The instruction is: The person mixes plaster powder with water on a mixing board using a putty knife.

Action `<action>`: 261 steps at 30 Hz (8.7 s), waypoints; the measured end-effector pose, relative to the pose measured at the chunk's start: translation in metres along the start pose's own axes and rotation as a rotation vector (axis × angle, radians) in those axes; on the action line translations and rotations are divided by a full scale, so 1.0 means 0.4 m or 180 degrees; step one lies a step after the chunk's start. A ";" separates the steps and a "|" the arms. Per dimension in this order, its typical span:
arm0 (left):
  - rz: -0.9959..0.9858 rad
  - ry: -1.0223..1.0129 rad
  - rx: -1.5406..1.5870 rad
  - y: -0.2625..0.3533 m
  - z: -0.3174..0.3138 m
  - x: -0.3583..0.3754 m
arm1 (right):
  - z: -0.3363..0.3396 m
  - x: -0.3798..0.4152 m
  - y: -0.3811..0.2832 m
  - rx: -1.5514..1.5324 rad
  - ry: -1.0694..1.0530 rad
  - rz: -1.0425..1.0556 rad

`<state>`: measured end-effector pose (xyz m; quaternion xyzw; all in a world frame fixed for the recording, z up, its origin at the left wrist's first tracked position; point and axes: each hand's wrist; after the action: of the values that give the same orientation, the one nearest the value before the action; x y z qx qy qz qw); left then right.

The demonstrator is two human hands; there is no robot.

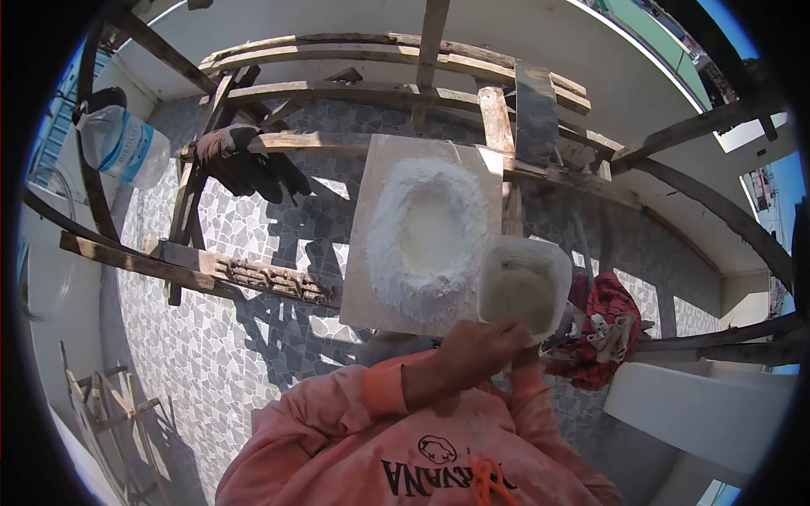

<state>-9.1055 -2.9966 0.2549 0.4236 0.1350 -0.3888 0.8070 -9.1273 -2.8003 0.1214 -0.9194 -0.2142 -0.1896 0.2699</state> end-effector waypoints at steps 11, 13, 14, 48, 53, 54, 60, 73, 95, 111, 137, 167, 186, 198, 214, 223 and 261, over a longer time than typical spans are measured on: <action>0.0534 0.0308 0.0039 -0.029 -0.043 0.032 | 0.012 -0.029 0.005 0.0106 0.0047 -0.0150; 0.0636 0.0377 0.0046 -0.031 -0.047 0.035 | 0.014 -0.028 0.005 0.0107 0.0054 -0.0172; 0.0693 0.0401 0.0038 -0.032 -0.050 0.036 | 0.015 -0.027 0.003 0.0119 0.0059 -0.0186; 0.0989 0.0780 0.0622 -0.072 -0.039 0.081 | 0.018 0.025 0.003 0.0245 0.0272 -0.0166; 0.0962 0.0671 0.0616 -0.066 -0.032 0.081 | 0.021 0.037 0.005 0.0243 0.0302 -0.0159; 0.0972 0.0654 0.0634 -0.064 -0.028 0.080 | 0.022 0.039 0.005 0.0242 0.0315 -0.0156; 0.0897 0.0726 0.0740 -0.060 -0.023 0.080 | 0.025 0.059 0.004 0.0242 0.0354 -0.0127; 0.0751 0.0445 0.0975 -0.020 0.023 0.063 | 0.038 0.103 -0.011 0.0260 0.0411 -0.0046; 0.0630 0.0298 0.1341 -0.005 0.029 0.061 | -0.009 0.168 -0.022 0.0240 0.0589 0.0129; 0.0576 0.0302 0.1391 0.000 0.023 0.058 | -0.037 0.193 -0.028 0.0459 0.0644 0.0180; 0.0530 0.0441 0.1370 -0.003 0.023 0.055 | -0.001 0.194 -0.034 0.0187 0.0658 0.0202; 0.0622 0.0555 0.1328 -0.001 0.023 0.052 | -0.027 0.181 -0.036 -0.0031 0.0720 0.0187; 0.0649 0.0594 0.1342 0.004 0.033 0.052 | -0.017 0.184 -0.037 0.0016 0.0583 0.0127; 0.0701 0.0589 0.1376 0.003 0.032 0.051 | 0.000 0.185 -0.039 0.0121 0.0407 0.0102; 0.0682 0.0636 0.1338 -0.006 0.031 0.045 | 0.026 0.184 -0.049 0.0201 0.0510 0.0074; 0.0698 0.0638 0.1348 -0.010 0.031 0.043 | 0.019 0.179 -0.050 0.0113 0.0500 0.0078; 0.0762 0.0681 0.1338 -0.019 0.036 0.045 | 0.030 0.160 -0.036 0.0066 0.0374 0.0062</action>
<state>-9.1007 -3.0200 0.2494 0.6335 0.0847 -0.2630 0.7227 -9.0780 -2.7635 0.1478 -0.9059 -0.1910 -0.2384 0.2934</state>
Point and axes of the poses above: each hand's wrist, its own x-axis away from the middle knuckle, its own z-axis out of the back of the hand, y = z × x, and after that the axes turned 14 degrees about -z, right-handed
